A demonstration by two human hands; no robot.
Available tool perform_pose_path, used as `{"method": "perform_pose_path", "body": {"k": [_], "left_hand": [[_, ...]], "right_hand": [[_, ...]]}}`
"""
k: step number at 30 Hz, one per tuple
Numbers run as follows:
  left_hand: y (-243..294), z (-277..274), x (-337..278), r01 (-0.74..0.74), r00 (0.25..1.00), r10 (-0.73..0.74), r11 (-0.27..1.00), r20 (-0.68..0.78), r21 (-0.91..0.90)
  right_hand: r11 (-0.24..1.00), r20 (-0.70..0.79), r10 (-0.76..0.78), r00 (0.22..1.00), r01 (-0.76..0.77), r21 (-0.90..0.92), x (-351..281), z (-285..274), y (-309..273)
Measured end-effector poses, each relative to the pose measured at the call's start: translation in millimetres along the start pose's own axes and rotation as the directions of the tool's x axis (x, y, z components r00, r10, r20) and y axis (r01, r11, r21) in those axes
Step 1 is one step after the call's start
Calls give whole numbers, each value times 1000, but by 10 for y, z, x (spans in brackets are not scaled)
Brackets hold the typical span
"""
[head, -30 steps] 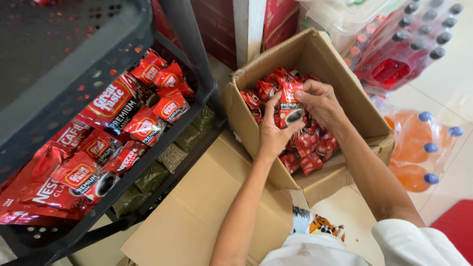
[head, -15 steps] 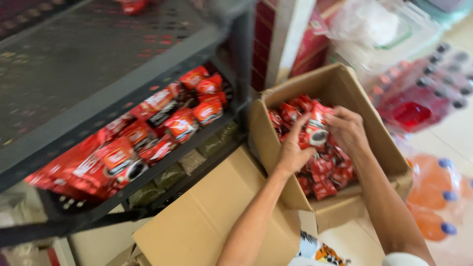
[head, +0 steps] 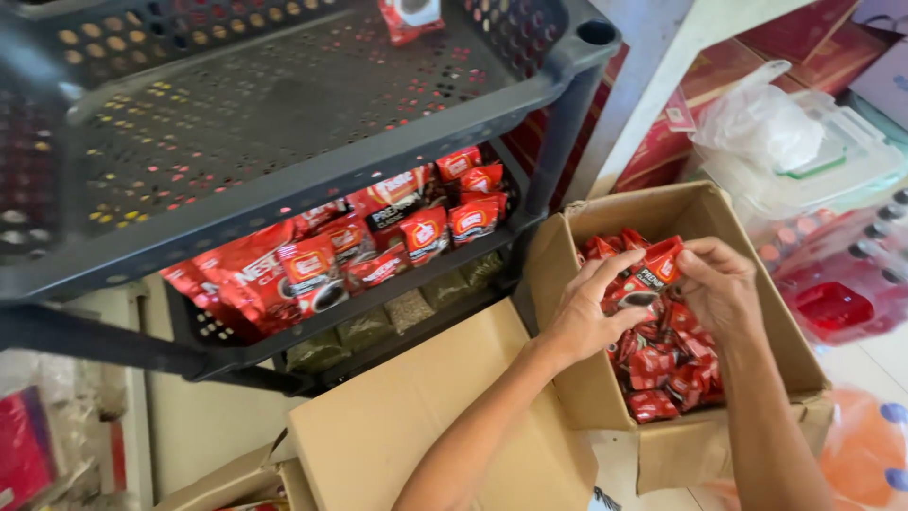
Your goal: Stocking instant coffee packets onto a shelf from a cardboard box.
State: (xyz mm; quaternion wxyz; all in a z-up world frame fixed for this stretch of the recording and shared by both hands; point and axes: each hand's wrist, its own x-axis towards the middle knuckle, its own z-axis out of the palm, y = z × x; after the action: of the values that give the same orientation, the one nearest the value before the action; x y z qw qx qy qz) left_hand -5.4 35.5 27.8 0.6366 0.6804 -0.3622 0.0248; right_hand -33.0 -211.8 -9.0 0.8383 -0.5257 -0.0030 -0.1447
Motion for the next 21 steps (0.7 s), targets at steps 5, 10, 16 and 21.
{"method": "perform_pose_path", "body": {"k": [5,10,16,21], "left_hand": [[428,-357,50,-48,996,50,999,-76,23],[797,-630,52,-179,971,177,984,-159,0],[1316,-1107,68,-271,952,289,950,-102,157],[1686,-1429,276,-449,852,507,837,-132,313]], "right_hand": [[982,77,-123,989,133,-135,63,443,-318],[934,165,-191,968,231,-271,-123,1277,-859],[737,448,-361,818,544,-401,-50,1919,-1343],[507,677,-409,611,770,-388,777,1734,-1578]]}}
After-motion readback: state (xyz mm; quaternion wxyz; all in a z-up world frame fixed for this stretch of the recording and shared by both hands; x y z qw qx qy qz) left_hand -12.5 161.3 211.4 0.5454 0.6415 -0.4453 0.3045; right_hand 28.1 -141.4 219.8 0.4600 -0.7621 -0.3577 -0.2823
